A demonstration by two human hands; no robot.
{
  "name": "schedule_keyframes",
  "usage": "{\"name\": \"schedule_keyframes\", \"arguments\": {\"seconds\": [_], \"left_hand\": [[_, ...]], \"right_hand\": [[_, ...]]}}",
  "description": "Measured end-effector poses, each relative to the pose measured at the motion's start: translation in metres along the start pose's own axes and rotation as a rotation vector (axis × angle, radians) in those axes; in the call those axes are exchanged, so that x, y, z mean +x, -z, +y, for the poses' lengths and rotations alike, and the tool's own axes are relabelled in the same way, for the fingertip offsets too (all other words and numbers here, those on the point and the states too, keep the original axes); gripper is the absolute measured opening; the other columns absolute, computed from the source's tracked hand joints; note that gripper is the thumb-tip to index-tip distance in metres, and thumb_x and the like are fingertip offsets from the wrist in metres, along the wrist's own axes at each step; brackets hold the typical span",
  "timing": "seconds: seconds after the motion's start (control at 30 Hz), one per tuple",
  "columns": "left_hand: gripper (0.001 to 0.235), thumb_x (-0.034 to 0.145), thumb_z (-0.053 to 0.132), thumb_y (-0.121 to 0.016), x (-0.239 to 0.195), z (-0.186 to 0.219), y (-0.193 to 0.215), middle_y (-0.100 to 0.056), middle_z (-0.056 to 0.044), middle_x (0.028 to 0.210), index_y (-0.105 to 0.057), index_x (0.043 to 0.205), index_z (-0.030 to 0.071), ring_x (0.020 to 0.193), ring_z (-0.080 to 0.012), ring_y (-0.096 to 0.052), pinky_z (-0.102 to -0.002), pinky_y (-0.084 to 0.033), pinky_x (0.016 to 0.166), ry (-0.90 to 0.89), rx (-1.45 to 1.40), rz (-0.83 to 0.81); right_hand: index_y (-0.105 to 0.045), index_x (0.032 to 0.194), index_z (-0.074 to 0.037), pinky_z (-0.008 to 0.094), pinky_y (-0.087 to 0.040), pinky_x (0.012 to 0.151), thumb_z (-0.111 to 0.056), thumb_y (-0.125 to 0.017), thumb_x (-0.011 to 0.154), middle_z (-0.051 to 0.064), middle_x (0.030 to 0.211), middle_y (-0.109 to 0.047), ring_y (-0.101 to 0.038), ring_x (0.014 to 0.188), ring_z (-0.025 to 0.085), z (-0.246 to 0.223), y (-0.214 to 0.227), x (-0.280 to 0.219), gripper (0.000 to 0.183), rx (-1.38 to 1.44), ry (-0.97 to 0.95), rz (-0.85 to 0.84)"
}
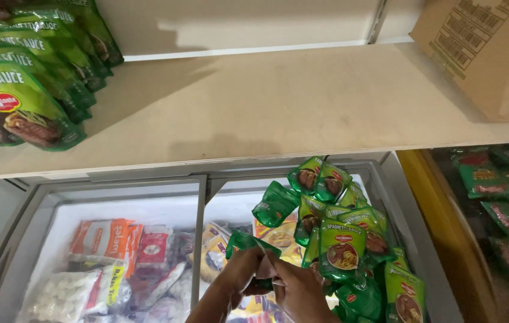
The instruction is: Cleaning and organizing sauce packets on a shelf above a freezer unit.
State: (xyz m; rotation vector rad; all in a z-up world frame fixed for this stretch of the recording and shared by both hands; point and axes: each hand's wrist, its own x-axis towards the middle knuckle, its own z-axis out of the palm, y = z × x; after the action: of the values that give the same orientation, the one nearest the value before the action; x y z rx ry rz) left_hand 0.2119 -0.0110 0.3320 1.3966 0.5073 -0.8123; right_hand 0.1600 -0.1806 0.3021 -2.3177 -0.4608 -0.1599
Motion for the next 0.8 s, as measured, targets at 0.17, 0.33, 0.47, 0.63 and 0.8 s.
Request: {"name": "schedule_keyframes", "arguments": {"seconds": [0.17, 0.33, 0.47, 0.63, 0.8], "left_hand": [[0.077, 0.095, 0.074, -0.048, -0.044, 0.031, -0.011, -0.065, -0.019, 0.124, -0.054, 0.144, 0.015, 0.107, -0.0330, -0.068, -0.040, -0.054, 0.089, 0.130, 0.006, 0.140], [0.056, 0.095, 0.050, -0.061, -0.037, 0.009, -0.029, -0.073, -0.012, 0.120, -0.062, 0.135, 0.011, 0.105, -0.0264, -0.071, -0.041, -0.060, 0.095, 0.026, -0.534, -0.057], [0.038, 0.096, 0.015, -0.061, -0.022, -0.006, -0.029, -0.072, -0.019, 0.118, -0.060, 0.128, -0.005, 0.105, -0.0281, -0.073, -0.041, -0.061, 0.096, -0.300, -0.697, -0.261], [0.037, 0.089, 0.003, -0.067, -0.046, 0.012, -0.027, -0.074, -0.018, 0.114, -0.061, 0.124, -0.006, 0.103, -0.0286, -0.073, -0.041, -0.061, 0.093, -0.425, -0.607, -0.312], [0.044, 0.081, -0.003, -0.078, -0.059, 0.021, -0.020, -0.076, -0.019, 0.110, -0.064, 0.123, -0.010, 0.097, -0.0269, -0.075, -0.040, -0.062, 0.089, -0.456, -0.331, -0.259]], "right_hand": [[-0.066, 0.119, 0.003, 0.032, -0.048, 0.056, 0.003, -0.057, 0.101, 0.010, 0.089, -0.077, -0.065, 0.068, 0.014, 0.033, -0.026, -0.001, 0.020, 1.001, -0.317, 0.334], [-0.061, 0.101, -0.001, 0.027, -0.035, 0.039, 0.013, -0.057, 0.086, 0.005, 0.078, -0.066, -0.051, 0.051, 0.009, 0.015, -0.004, 0.007, 0.020, 1.387, -0.516, 0.418], [-0.056, 0.120, -0.016, 0.027, -0.037, 0.037, 0.005, -0.055, 0.093, 0.004, 0.062, -0.059, -0.048, 0.042, 0.009, 0.062, -0.026, -0.012, 0.034, 1.129, -0.550, 0.309], [-0.062, 0.102, 0.001, 0.027, -0.038, 0.038, -0.006, -0.047, 0.102, 0.004, 0.058, -0.058, -0.048, 0.044, 0.009, 0.056, -0.035, -0.016, 0.017, 1.084, -0.495, 0.281], [-0.060, 0.120, -0.009, 0.029, -0.043, 0.038, 0.003, -0.059, 0.087, 0.008, 0.074, -0.070, -0.055, 0.047, 0.010, 0.001, 0.010, 0.003, 0.035, 0.859, -0.486, 0.547]]}}
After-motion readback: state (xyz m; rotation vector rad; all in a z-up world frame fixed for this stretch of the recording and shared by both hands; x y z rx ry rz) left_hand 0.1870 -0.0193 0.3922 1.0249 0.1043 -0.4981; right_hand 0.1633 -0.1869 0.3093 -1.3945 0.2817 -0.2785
